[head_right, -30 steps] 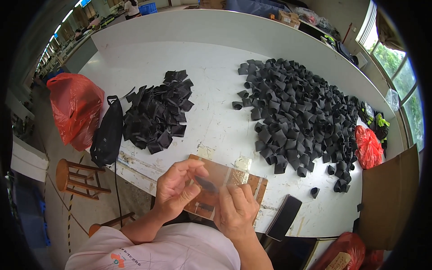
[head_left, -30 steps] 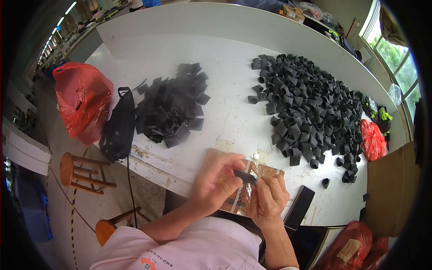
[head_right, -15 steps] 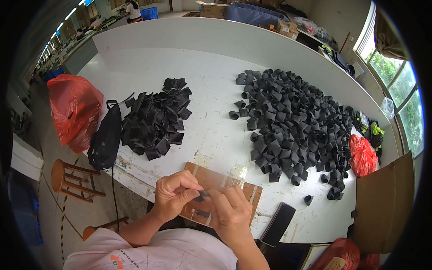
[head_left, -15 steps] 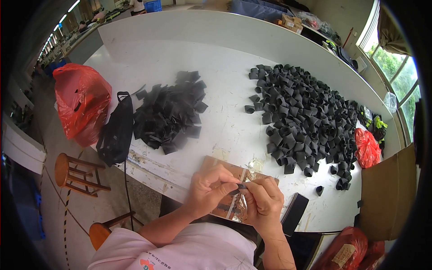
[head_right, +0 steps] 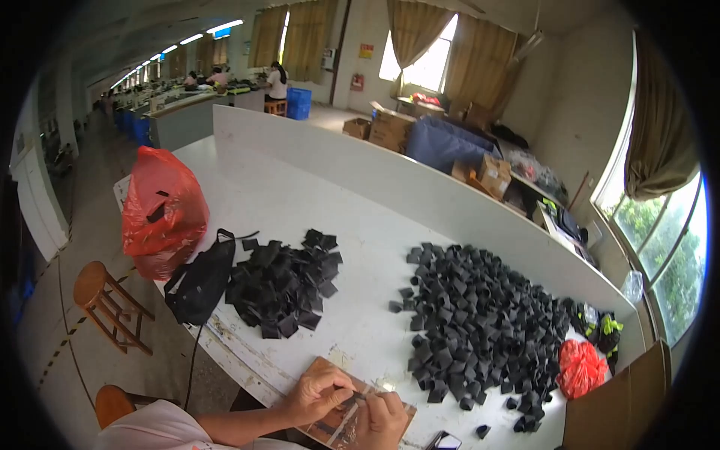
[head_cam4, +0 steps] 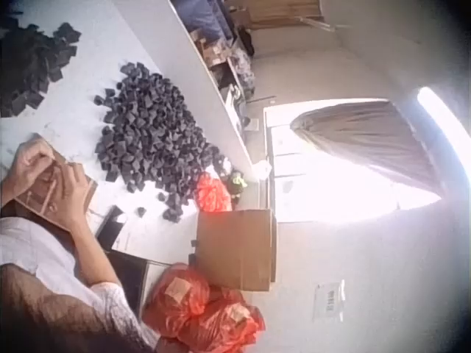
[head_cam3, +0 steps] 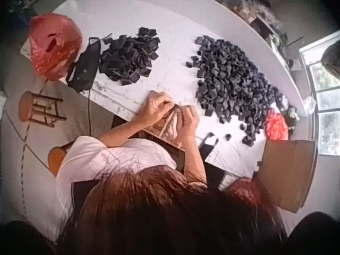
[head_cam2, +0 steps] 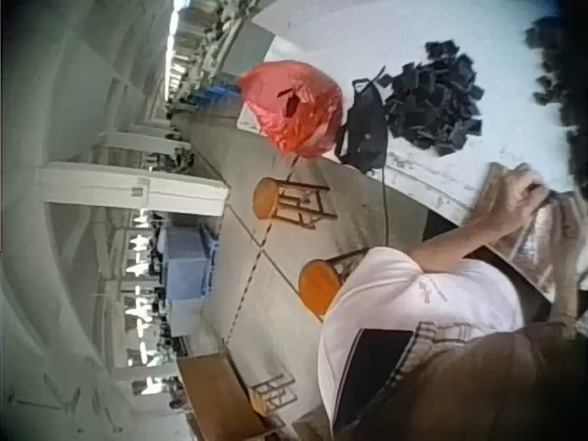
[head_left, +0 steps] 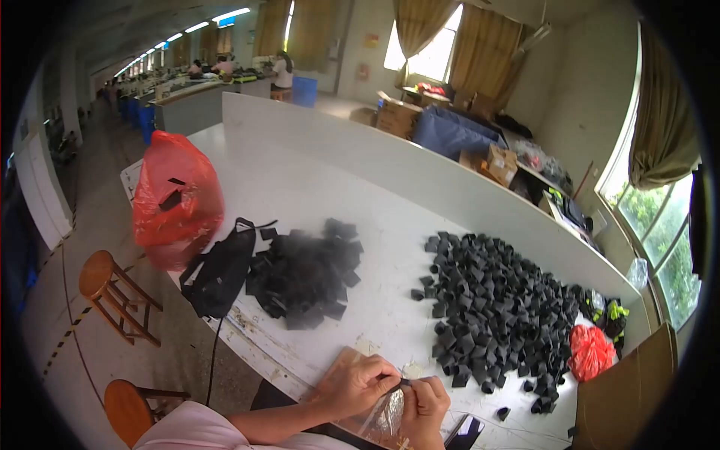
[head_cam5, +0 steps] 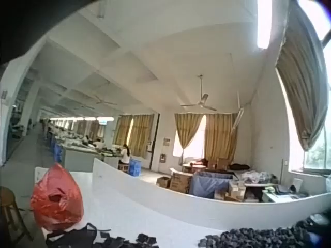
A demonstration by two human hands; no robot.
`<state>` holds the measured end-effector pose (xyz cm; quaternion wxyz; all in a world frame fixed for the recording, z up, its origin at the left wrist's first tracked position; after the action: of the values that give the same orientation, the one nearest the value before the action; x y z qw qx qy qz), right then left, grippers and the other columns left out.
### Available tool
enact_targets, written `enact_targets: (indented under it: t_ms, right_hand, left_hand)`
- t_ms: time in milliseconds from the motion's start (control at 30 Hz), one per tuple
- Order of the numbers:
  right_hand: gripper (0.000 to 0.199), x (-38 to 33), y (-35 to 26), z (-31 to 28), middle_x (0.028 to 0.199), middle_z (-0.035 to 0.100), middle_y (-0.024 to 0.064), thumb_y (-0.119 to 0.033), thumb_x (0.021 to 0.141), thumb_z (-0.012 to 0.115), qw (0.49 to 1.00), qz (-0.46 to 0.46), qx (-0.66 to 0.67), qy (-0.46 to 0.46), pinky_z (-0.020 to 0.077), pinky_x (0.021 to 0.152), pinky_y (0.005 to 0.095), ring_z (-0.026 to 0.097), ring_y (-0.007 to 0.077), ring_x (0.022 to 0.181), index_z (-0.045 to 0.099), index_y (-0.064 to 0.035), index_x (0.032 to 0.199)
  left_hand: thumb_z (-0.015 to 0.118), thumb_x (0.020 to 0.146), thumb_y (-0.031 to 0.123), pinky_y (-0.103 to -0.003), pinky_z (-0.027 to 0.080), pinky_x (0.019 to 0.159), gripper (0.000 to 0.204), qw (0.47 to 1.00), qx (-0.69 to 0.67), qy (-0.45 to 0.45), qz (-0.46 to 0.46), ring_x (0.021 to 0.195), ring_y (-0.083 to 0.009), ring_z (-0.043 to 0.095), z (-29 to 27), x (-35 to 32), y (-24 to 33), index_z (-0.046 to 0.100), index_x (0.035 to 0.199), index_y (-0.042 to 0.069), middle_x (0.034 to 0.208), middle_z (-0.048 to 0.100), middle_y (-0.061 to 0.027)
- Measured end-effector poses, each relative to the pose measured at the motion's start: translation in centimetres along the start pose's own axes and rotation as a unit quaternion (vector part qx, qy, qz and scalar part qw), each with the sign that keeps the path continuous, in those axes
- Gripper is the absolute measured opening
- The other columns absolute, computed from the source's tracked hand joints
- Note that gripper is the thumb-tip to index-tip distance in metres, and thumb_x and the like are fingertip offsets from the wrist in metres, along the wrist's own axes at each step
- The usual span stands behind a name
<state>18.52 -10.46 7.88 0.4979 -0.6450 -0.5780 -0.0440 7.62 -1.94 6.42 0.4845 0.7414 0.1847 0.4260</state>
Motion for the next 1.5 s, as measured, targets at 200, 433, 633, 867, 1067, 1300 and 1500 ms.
enact_targets:
  t_ms: [200, 433, 633, 867, 1067, 1300, 1500]
  right_hand:
    - [0.020, 5.0, 5.3, -4.1, 0.060, 0.053, 0.0026, -0.015, 0.082, 0.057, 0.954, 0.242, 0.177, 0.035, 0.0373, 0.044, 0.0202, 0.046, 0.0073, 0.048, 0.058, 0.0045, 0.088]
    - [0.026, 8.9, -8.8, -13.4, 0.071, 0.056, 0.0094, -0.020, 0.081, 0.059, 0.968, -0.169, 0.171, 0.069, 0.0473, 0.057, 0.0345, 0.055, 0.0197, 0.063, 0.059, 0.0025, 0.094]
    - [0.025, 8.8, -8.7, -12.8, 0.070, 0.057, 0.0095, -0.022, 0.081, 0.059, 0.946, -0.190, 0.253, 0.075, 0.0471, 0.055, 0.0351, 0.055, 0.0207, 0.061, 0.060, 0.0010, 0.092]
    - [0.024, 8.4, -8.4, -13.4, 0.069, 0.058, 0.0096, -0.023, 0.081, 0.059, 0.923, -0.201, 0.323, 0.061, 0.0469, 0.054, 0.0358, 0.055, 0.0219, 0.059, 0.061, -0.0008, 0.090]
    - [0.023, 7.9, -8.5, -14.9, 0.068, 0.059, 0.0097, -0.024, 0.081, 0.059, 0.912, -0.195, 0.359, 0.027, 0.0467, 0.052, 0.0364, 0.055, 0.0230, 0.057, 0.062, -0.0023, 0.089]
    - [0.022, 6.5, -8.8, -16.0, 0.067, 0.060, 0.0098, -0.025, 0.081, 0.059, 0.907, -0.135, 0.399, -0.017, 0.0465, 0.051, 0.0372, 0.055, 0.0242, 0.055, 0.064, -0.0041, 0.087]
    - [0.022, 5.2, -9.7, -16.2, 0.066, 0.061, 0.0099, -0.026, 0.081, 0.059, 0.883, -0.110, 0.455, -0.031, 0.0463, 0.050, 0.0378, 0.055, 0.0252, 0.053, 0.065, -0.0056, 0.086]
  left_hand:
    - [0.054, 0.086, 0.012, -0.019, 0.043, 0.070, 0.017, 0.970, -0.133, 0.066, -0.192, 0.079, -0.0059, 0.053, -2.3, -2.2, -4.1, 0.057, 0.097, -0.002, 0.083, 0.059, -0.0027]
    - [0.059, 0.079, 0.014, -0.025, 0.046, 0.056, 0.016, 0.952, 0.077, 0.157, -0.251, 0.061, -0.0109, 0.057, -8.9, -8.0, -16.5, 0.060, 0.084, -0.001, 0.068, 0.061, -0.0047]
    - [0.058, 0.076, 0.012, -0.030, 0.045, 0.052, 0.011, 0.912, 0.213, 0.262, -0.232, 0.058, -0.0188, 0.060, -12.0, -11.9, -19.1, 0.060, 0.074, 0.002, 0.064, 0.061, -0.0113]
    - [0.057, 0.075, 0.009, -0.034, 0.046, 0.053, 0.007, 0.909, 0.298, 0.249, -0.150, 0.059, -0.0249, 0.058, -11.9, -11.4, -16.8, 0.059, 0.077, 0.002, 0.066, 0.060, -0.0114]
    - [0.053, 0.076, 0.009, -0.040, 0.045, 0.059, 0.006, 0.901, 0.342, 0.236, -0.122, 0.066, -0.0334, 0.057, -11.2, -11.5, -15.5, 0.057, 0.078, 0.004, 0.070, 0.059, -0.0136]
    - [0.052, 0.077, 0.010, -0.040, 0.044, 0.061, 0.008, 0.905, 0.341, 0.220, -0.128, 0.070, -0.0347, 0.056, -11.4, -10.4, -15.2, 0.058, 0.078, 0.005, 0.073, 0.058, -0.0141]
    - [0.052, 0.077, 0.010, -0.038, 0.045, 0.061, 0.009, 0.904, 0.323, 0.233, -0.153, 0.069, -0.0335, 0.056, -11.1, -10.2, -15.6, 0.058, 0.077, 0.004, 0.073, 0.059, -0.0139]
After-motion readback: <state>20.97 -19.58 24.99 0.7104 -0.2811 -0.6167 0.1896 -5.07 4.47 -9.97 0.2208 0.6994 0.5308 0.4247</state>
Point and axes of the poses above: each hand's wrist, its own x-axis towards the middle knuckle, its own z-axis out of the palm, y = z × x, the point moved 4 cm from there along x, towards the middle knuckle
